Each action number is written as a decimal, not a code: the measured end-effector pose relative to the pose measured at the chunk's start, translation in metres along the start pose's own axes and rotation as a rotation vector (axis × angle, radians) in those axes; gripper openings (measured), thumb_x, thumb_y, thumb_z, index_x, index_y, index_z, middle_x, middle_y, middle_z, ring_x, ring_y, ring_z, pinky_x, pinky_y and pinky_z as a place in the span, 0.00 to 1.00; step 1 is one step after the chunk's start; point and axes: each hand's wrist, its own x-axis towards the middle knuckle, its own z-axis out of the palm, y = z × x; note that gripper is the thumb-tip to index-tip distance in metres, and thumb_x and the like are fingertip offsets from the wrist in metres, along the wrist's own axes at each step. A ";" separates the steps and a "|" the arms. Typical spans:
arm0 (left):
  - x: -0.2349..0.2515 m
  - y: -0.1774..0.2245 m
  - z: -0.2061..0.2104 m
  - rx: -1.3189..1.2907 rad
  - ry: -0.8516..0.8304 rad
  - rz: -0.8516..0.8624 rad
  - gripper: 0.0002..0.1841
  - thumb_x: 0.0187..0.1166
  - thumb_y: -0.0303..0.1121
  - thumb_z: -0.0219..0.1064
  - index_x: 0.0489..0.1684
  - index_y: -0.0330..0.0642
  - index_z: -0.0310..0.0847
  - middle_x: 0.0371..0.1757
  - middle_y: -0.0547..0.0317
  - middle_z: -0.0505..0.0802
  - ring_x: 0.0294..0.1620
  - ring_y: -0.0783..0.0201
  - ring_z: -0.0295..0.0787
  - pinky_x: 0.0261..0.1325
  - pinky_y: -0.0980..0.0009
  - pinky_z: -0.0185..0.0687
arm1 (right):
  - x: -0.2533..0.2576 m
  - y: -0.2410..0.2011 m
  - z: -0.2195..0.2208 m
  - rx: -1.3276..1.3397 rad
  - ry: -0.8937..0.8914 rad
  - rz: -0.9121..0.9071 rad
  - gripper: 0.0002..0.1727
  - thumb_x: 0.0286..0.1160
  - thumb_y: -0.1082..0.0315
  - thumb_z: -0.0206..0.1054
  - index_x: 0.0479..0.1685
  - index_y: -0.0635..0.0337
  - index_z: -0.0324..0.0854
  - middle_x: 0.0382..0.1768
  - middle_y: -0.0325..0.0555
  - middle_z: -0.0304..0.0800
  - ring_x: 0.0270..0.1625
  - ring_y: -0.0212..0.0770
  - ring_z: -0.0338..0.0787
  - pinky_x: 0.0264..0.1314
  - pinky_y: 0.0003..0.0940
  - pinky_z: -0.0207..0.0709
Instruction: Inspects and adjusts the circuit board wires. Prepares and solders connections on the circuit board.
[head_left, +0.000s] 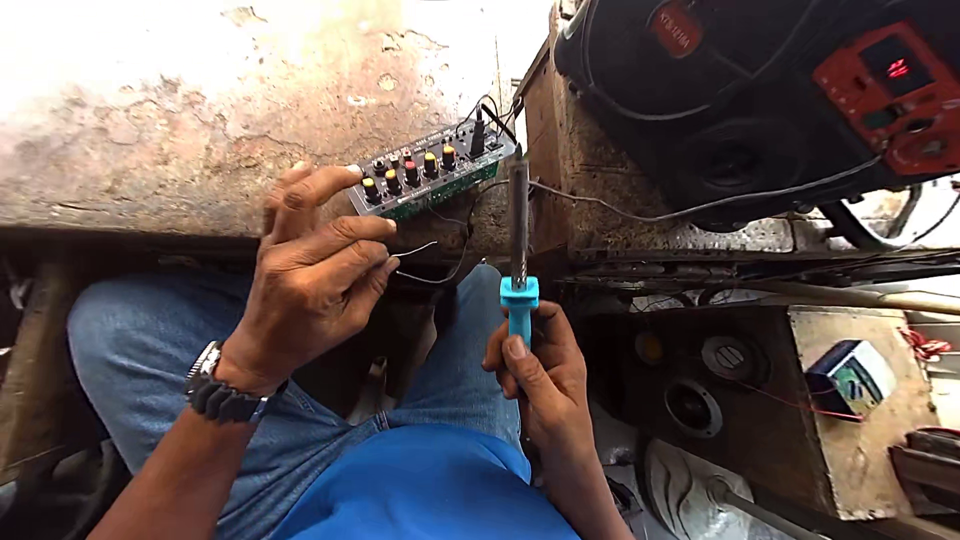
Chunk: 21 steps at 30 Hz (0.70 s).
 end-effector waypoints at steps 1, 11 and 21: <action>0.002 -0.003 0.002 -0.010 -0.013 0.010 0.07 0.75 0.32 0.71 0.33 0.39 0.93 0.59 0.52 0.95 0.84 0.39 0.70 0.92 0.37 0.45 | -0.002 0.000 0.000 -0.014 0.005 0.003 0.20 0.89 0.61 0.61 0.68 0.66 0.67 0.36 0.43 0.85 0.28 0.28 0.81 0.25 0.18 0.74; 0.010 -0.010 0.004 -0.037 -0.010 -0.040 0.07 0.77 0.28 0.70 0.38 0.32 0.90 0.61 0.45 0.93 0.80 0.45 0.77 0.86 0.53 0.69 | -0.008 -0.004 -0.005 -0.032 0.030 0.035 0.19 0.91 0.67 0.54 0.68 0.75 0.70 0.40 0.46 0.85 0.26 0.28 0.79 0.22 0.18 0.73; 0.019 -0.015 0.004 -0.041 0.051 -0.062 0.05 0.73 0.25 0.68 0.30 0.32 0.86 0.61 0.44 0.92 0.77 0.47 0.81 0.83 0.55 0.74 | 0.001 -0.014 -0.002 -0.265 0.059 -0.031 0.21 0.87 0.70 0.59 0.71 0.78 0.73 0.43 0.48 0.88 0.25 0.29 0.81 0.21 0.21 0.78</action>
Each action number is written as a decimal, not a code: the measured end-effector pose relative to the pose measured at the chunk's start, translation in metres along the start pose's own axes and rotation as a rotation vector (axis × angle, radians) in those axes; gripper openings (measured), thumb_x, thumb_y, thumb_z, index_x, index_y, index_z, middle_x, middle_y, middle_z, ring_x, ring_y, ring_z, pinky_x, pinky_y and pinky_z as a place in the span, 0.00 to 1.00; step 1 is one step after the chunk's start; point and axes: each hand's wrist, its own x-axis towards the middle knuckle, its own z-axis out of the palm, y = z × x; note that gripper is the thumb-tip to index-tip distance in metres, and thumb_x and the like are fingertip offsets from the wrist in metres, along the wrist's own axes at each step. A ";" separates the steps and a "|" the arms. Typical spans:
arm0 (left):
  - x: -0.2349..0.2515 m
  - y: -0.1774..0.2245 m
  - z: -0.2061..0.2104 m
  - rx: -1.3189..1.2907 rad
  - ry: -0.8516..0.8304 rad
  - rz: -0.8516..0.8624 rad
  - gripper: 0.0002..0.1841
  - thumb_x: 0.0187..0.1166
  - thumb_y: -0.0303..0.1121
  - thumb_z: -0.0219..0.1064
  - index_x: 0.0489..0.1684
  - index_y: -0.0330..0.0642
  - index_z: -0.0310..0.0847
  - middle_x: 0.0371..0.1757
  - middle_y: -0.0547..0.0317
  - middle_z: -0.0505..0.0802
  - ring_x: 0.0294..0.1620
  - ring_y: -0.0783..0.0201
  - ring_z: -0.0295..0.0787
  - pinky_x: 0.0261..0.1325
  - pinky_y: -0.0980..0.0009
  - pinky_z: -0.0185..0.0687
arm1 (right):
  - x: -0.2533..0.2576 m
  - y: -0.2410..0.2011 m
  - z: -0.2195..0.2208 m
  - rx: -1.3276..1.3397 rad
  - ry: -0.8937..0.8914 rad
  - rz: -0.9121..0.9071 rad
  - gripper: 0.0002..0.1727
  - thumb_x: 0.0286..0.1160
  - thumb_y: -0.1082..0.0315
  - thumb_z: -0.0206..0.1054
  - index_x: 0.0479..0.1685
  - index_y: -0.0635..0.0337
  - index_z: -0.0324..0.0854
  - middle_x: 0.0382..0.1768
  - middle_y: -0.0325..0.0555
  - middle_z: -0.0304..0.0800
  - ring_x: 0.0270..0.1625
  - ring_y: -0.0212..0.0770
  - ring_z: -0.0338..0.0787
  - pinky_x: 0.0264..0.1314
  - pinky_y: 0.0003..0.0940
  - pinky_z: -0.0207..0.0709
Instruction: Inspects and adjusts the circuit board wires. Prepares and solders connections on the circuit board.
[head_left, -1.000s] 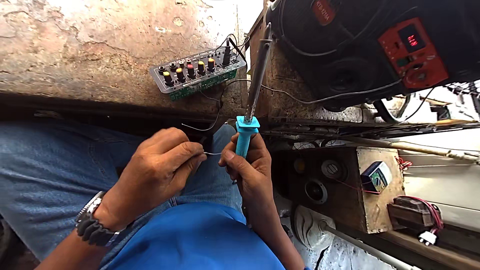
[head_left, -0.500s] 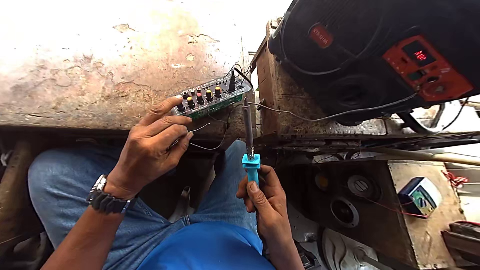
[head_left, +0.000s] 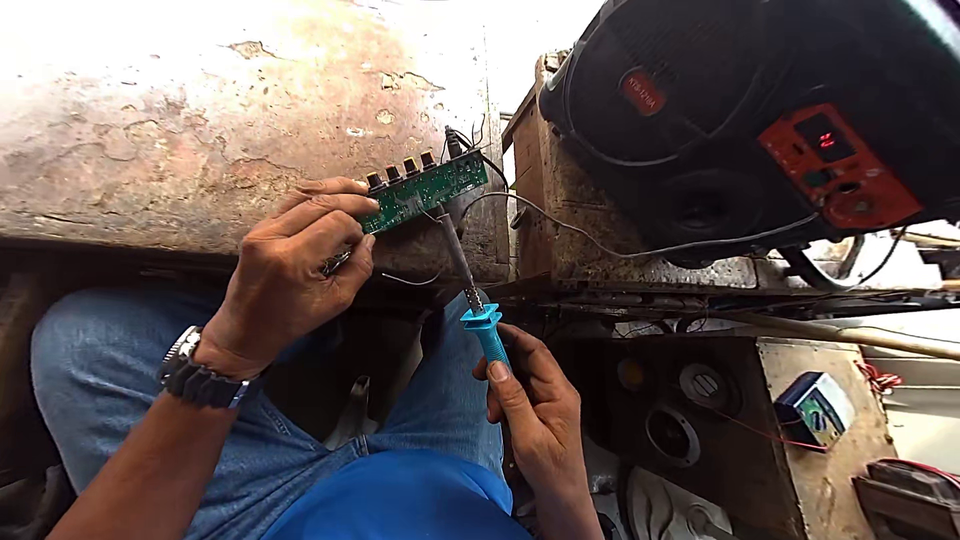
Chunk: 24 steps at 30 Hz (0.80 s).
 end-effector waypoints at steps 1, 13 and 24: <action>0.002 0.003 0.001 -0.007 0.013 -0.010 0.05 0.73 0.25 0.68 0.30 0.32 0.86 0.60 0.44 0.93 0.77 0.48 0.82 0.82 0.55 0.75 | 0.001 -0.001 -0.001 -0.023 0.005 -0.015 0.22 0.87 0.70 0.59 0.71 0.78 0.73 0.44 0.48 0.88 0.26 0.30 0.82 0.21 0.21 0.78; 0.010 0.017 0.017 -0.007 0.181 -0.152 0.05 0.71 0.26 0.71 0.28 0.33 0.87 0.54 0.45 0.95 0.69 0.50 0.88 0.77 0.55 0.82 | 0.016 -0.006 -0.013 -0.193 0.056 -0.109 0.19 0.84 0.72 0.62 0.66 0.76 0.81 0.52 0.53 0.92 0.30 0.30 0.87 0.26 0.22 0.83; 0.010 0.023 0.026 0.006 0.225 -0.203 0.08 0.72 0.28 0.71 0.25 0.33 0.85 0.53 0.44 0.94 0.69 0.49 0.88 0.77 0.54 0.80 | 0.023 -0.003 -0.009 -0.216 0.021 -0.095 0.19 0.89 0.70 0.56 0.68 0.76 0.80 0.42 0.47 0.91 0.25 0.27 0.81 0.22 0.19 0.78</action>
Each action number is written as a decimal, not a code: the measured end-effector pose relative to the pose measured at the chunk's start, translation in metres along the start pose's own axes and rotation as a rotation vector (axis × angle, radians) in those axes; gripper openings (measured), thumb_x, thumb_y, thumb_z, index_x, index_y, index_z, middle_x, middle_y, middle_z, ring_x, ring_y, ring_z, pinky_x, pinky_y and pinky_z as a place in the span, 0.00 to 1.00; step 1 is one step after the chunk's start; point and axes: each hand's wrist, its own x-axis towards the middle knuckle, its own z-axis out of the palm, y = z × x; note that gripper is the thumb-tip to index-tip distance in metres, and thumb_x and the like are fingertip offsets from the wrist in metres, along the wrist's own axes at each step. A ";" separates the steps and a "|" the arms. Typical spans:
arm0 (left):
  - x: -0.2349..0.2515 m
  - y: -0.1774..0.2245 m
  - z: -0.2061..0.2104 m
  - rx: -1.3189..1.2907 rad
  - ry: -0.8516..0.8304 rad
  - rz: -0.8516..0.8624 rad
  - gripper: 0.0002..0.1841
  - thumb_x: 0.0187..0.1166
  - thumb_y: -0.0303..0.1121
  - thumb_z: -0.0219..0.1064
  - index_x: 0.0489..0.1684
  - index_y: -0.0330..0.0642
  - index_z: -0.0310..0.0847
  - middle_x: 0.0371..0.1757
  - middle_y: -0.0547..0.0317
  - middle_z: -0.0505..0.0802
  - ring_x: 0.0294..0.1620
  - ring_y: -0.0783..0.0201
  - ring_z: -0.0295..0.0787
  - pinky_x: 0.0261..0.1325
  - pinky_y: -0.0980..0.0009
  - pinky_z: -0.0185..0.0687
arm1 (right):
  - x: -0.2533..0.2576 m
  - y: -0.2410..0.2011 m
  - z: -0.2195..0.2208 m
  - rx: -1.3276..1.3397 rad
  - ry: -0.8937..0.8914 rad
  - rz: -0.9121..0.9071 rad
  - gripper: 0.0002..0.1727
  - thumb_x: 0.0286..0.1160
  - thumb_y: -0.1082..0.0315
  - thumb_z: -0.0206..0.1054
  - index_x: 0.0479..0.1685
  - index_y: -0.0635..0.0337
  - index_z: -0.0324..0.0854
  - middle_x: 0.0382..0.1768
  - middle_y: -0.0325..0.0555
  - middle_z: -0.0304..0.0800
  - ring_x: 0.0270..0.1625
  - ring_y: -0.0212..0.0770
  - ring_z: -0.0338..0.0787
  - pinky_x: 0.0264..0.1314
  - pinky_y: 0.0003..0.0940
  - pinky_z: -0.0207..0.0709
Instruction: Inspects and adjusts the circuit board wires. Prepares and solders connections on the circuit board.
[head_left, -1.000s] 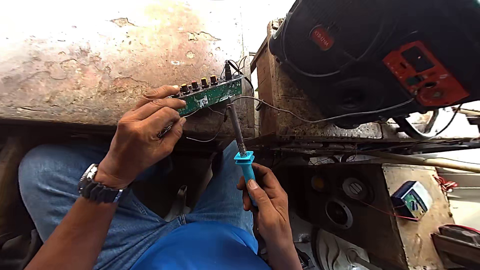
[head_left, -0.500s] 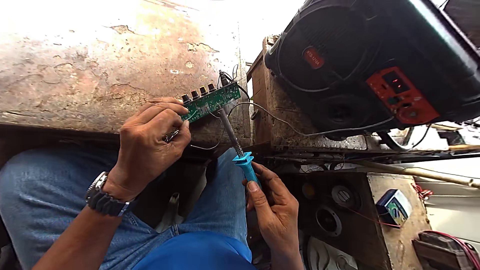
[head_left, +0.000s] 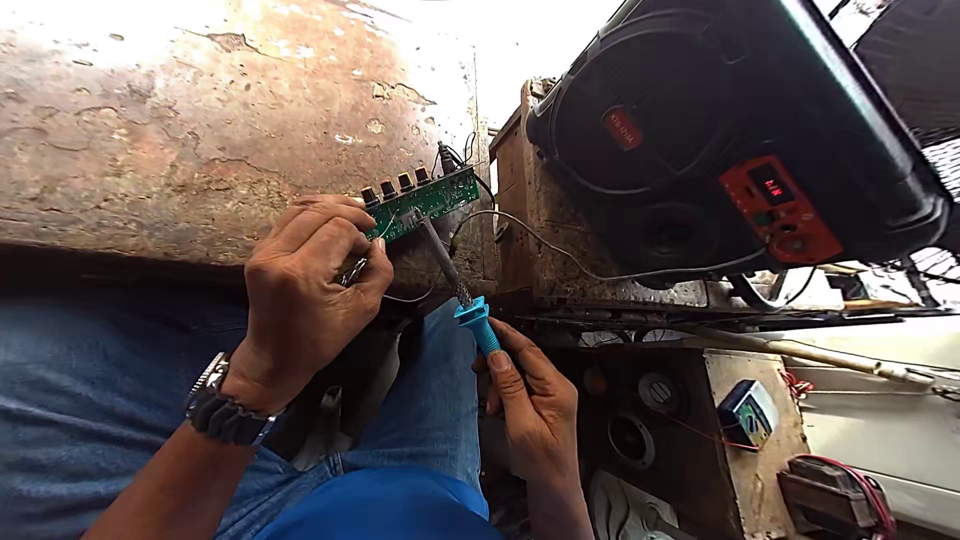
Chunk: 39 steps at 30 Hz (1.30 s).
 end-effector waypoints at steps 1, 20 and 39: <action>0.000 0.000 0.001 -0.001 0.003 -0.001 0.08 0.72 0.28 0.71 0.25 0.33 0.85 0.53 0.44 0.94 0.70 0.49 0.87 0.77 0.54 0.80 | 0.001 0.000 0.000 -0.017 0.008 -0.006 0.19 0.89 0.71 0.57 0.68 0.76 0.81 0.43 0.47 0.91 0.26 0.27 0.82 0.23 0.19 0.78; -0.003 0.002 0.010 -0.021 0.067 -0.038 0.08 0.72 0.27 0.70 0.24 0.32 0.85 0.51 0.43 0.93 0.69 0.48 0.87 0.77 0.55 0.79 | 0.019 -0.017 0.000 -0.390 0.099 -0.257 0.16 0.76 0.71 0.67 0.57 0.72 0.90 0.43 0.46 0.92 0.40 0.25 0.88 0.42 0.15 0.85; -0.002 0.003 0.011 -0.014 0.073 -0.038 0.09 0.73 0.27 0.70 0.24 0.32 0.85 0.51 0.43 0.93 0.68 0.48 0.87 0.76 0.55 0.80 | 0.023 -0.018 0.001 -0.400 0.088 -0.254 0.16 0.75 0.72 0.68 0.56 0.71 0.91 0.42 0.46 0.92 0.39 0.25 0.88 0.40 0.15 0.84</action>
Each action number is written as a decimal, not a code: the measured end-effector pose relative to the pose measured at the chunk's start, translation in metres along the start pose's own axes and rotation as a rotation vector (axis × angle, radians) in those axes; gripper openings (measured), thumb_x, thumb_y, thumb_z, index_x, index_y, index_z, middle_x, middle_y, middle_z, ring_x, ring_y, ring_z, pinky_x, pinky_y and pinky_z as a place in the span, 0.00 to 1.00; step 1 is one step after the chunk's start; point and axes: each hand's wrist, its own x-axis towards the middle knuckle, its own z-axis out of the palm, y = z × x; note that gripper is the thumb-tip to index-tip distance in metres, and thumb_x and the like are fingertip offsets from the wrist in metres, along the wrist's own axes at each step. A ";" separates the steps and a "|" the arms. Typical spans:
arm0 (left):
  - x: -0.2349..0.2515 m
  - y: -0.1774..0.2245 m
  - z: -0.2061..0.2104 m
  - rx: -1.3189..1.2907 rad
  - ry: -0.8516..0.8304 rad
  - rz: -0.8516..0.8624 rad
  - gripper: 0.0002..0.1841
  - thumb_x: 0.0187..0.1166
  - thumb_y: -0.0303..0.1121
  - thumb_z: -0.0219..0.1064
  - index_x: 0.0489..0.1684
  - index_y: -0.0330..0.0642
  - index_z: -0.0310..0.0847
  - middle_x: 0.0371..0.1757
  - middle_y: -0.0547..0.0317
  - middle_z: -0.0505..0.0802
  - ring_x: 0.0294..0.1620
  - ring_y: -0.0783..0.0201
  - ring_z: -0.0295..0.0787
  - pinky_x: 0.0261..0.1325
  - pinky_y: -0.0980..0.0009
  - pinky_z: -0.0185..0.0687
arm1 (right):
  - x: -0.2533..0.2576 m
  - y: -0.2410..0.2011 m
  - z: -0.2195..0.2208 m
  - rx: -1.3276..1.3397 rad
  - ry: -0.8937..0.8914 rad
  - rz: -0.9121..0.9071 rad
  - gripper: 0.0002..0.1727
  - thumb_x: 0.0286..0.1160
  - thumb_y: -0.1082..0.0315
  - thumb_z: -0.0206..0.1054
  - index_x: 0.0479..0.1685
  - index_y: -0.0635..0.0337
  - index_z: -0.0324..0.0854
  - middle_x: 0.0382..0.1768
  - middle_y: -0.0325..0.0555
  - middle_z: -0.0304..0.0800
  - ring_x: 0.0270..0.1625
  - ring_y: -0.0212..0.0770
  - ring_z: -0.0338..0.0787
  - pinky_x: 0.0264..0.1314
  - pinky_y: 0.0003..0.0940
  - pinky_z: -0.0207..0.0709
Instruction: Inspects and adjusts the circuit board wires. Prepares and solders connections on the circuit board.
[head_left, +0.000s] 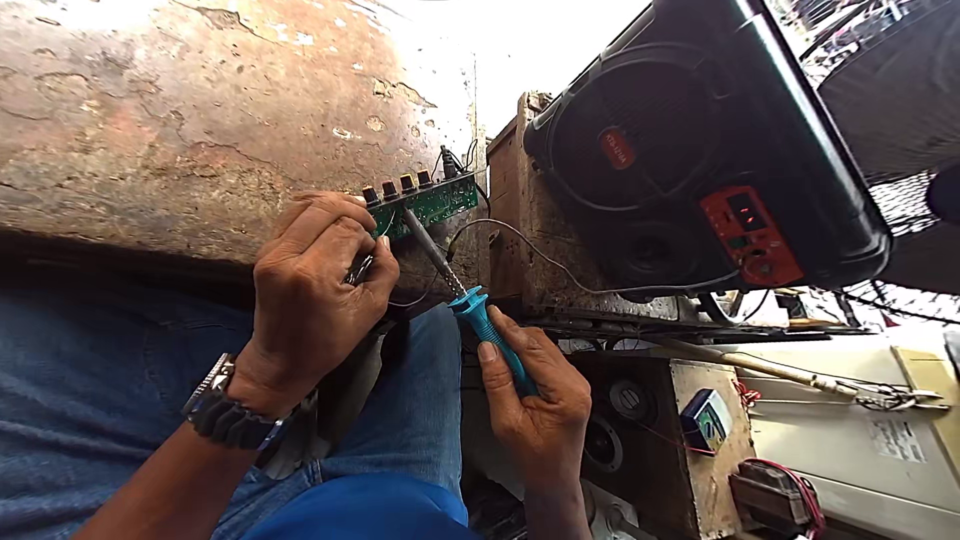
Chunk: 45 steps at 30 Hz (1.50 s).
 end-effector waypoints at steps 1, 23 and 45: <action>0.000 0.000 0.000 -0.001 0.002 0.001 0.09 0.73 0.27 0.70 0.24 0.32 0.85 0.51 0.43 0.93 0.68 0.48 0.87 0.76 0.55 0.79 | 0.000 0.000 0.000 0.000 0.000 0.001 0.16 0.75 0.72 0.68 0.56 0.71 0.91 0.42 0.46 0.92 0.39 0.25 0.88 0.40 0.15 0.84; 0.001 0.001 0.001 0.001 0.004 -0.002 0.09 0.73 0.27 0.70 0.24 0.32 0.84 0.50 0.42 0.93 0.68 0.47 0.87 0.76 0.54 0.79 | 0.004 -0.003 -0.004 -0.027 -0.010 -0.006 0.15 0.76 0.71 0.68 0.56 0.70 0.91 0.40 0.45 0.91 0.35 0.23 0.85 0.34 0.13 0.81; 0.001 0.002 0.002 0.010 0.011 -0.006 0.09 0.73 0.28 0.69 0.24 0.33 0.85 0.50 0.43 0.93 0.67 0.48 0.87 0.76 0.54 0.79 | 0.005 -0.002 -0.005 -0.011 -0.015 -0.005 0.15 0.75 0.72 0.68 0.55 0.71 0.92 0.40 0.45 0.91 0.37 0.24 0.87 0.38 0.14 0.83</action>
